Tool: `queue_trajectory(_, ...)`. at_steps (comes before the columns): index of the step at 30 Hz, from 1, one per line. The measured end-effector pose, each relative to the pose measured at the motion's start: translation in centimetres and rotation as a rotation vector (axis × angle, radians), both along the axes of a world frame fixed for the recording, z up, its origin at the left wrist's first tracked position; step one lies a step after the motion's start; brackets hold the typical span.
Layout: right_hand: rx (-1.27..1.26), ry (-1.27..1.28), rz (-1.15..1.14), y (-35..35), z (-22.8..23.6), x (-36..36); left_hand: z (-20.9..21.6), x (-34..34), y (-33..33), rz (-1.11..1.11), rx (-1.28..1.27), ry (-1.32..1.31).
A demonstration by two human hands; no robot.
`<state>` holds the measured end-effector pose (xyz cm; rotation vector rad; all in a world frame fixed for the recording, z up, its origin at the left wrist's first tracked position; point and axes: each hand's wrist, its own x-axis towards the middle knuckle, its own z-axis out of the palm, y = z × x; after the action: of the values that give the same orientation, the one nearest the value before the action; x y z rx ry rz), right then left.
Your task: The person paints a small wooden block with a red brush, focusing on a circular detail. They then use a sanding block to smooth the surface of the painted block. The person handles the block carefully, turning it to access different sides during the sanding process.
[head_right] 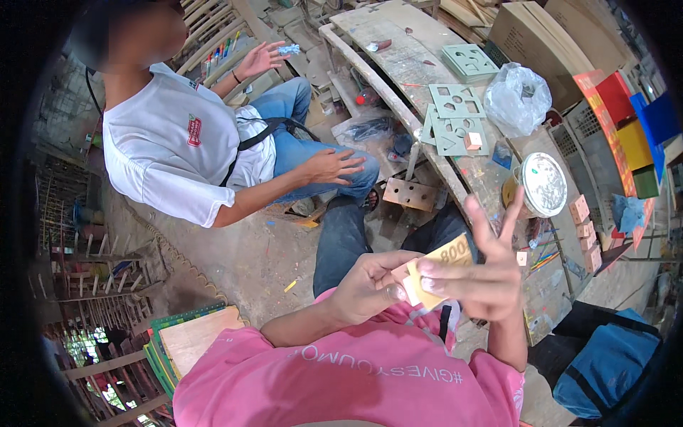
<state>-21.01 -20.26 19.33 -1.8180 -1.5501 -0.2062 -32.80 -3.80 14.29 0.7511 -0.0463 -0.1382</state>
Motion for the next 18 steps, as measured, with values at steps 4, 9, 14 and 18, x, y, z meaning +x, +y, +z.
queue_trajectory(4,0.114,0.07,0.03,0.9,-0.3,-1.0,0.6,0.1,0.1,-0.034,-0.017,-0.006)
queue_trajectory(9,0.093,0.06,0.026,0.8,-0.2,-1.1,0.3,0.1,0.0,-0.02,-0.011,0.019)
queue_trajectory(14,0.085,0.079,-0.004,1.0,0.4,0.8,-0.4,0.0,0.0,0.045,0.002,0.032)
queue_trajectory(18,0.102,0.06,0.165,0.9,0.3,0.8,-0.3,-0.6,0.1,0.061,0.086,0.128)
